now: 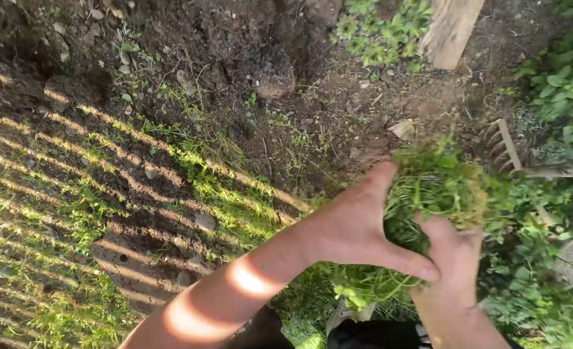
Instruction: The person pulls weeds by hand from a garden bed and places them on a nearby concrete slab. They continue to remove weeds from the soil, gathering them into a pile on the slab.
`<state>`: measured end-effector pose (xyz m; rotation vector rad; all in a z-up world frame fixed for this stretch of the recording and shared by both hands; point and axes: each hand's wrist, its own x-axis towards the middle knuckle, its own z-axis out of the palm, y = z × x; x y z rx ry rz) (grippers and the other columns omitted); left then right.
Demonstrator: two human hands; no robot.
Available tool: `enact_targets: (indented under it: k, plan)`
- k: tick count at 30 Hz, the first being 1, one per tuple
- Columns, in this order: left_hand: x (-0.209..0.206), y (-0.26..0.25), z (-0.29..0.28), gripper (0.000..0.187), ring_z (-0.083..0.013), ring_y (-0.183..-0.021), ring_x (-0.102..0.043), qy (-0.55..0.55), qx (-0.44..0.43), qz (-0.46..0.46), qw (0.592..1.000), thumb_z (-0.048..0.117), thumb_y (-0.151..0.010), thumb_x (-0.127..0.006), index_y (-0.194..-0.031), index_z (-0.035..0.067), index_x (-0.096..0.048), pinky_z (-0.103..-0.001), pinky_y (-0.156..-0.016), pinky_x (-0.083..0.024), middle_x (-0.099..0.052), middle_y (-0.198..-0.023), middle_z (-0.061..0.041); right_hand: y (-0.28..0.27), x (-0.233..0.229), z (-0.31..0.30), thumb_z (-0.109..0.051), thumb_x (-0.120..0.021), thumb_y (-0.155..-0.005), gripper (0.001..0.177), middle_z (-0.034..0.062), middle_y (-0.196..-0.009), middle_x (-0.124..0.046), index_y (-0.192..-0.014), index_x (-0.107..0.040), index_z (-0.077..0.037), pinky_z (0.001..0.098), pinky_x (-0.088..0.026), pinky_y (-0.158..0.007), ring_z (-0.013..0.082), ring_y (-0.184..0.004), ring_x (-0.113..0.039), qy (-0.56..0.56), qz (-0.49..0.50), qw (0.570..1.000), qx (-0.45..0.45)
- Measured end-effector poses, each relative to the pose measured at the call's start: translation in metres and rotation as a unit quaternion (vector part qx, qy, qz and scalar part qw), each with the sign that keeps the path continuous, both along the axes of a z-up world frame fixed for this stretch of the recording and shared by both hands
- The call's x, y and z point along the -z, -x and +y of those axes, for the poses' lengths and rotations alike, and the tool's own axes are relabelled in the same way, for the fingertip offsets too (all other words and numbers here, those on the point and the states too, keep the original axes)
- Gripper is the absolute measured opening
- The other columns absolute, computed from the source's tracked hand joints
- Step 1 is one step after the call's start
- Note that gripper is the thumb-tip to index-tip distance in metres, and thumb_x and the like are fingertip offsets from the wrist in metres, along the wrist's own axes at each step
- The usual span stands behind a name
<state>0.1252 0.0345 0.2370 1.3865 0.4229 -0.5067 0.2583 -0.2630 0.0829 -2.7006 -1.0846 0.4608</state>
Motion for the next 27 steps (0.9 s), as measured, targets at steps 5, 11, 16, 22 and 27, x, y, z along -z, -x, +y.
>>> enact_targets:
  k: [5, 11, 16, 22, 27]
  plan:
    - [-0.037, -0.001, -0.012, 0.123, -0.0276, -0.128, -0.057, 0.023, -0.032, 0.103, 0.994, 0.047, -0.048, -0.076, -0.153, 0.015, -0.021, -0.041, -0.106, -0.051, -0.052, -0.14, -0.009, 0.056, -0.009, 0.02, 0.011, -0.058, -0.086, 0.044, 0.014, -0.108, -0.054, -0.128, -0.065, 0.002, 0.0315, -0.046, -0.069, 0.0196, -0.08, -0.058, -0.085, 0.204, 0.96, 0.169]
    - [-0.052, 0.029, -0.052, 0.092, -0.0311, -0.102, -0.073, 0.09, -0.151, 0.1, 0.979, 0.009, -0.068, -0.085, -0.14, 0.009, -0.029, -0.04, -0.088, -0.066, -0.064, -0.113, -0.017, 0.148, -0.023, 0.042, 0.004, -0.053, -0.096, 0.048, 0.0104, -0.137, -0.053, -0.144, -0.051, 0.011, 0.0205, -0.05, -0.093, 0.0114, -0.113, -0.061, -0.227, 0.495, 0.734, 0.406]
    - [-0.116, 0.033, -0.076, 0.096, -0.0429, -0.107, -0.069, -0.06, -0.167, 0.207, 0.962, 0.01, -0.073, -0.084, -0.152, 0.01, -0.029, -0.058, -0.094, -0.06, -0.062, -0.124, -0.029, 0.144, -0.168, 0.051, -0.007, -0.06, -0.097, 0.041, 0.0152, -0.147, -0.052, -0.135, -0.049, 0.003, 0.0254, -0.056, -0.089, 0.0185, -0.119, -0.062, -0.333, 0.511, 0.705, 0.362]
    - [-0.159, 0.023, -0.103, 0.092, -0.028, -0.103, -0.059, -0.038, -0.368, 0.006, 0.929, 0.014, -0.068, -0.085, -0.145, 0.01, -0.035, -0.052, -0.094, -0.054, -0.057, -0.118, -0.017, 0.124, -0.291, 0.039, -0.041, -0.082, -0.08, 0.079, 0.0194, -0.16, -0.041, -0.148, -0.048, -0.018, 0.07, -0.012, -0.118, 0.0423, -0.143, -0.039, -0.337, 0.446, 0.801, 0.214]
    - [-0.184, 0.014, -0.163, 0.065, -0.0354, -0.131, -0.064, -0.06, -0.321, 0.118, 0.938, 0.038, -0.074, -0.071, -0.129, 0.004, -0.059, -0.054, -0.115, -0.044, -0.07, -0.132, -0.021, 0.111, -0.341, 0.007, -0.054, -0.079, -0.064, 0.134, 0.0203, -0.169, 0.006, -0.162, 0.003, -0.015, 0.0584, -0.014, -0.124, 0.0408, -0.155, -0.002, -0.202, 0.65, 0.609, 0.409]
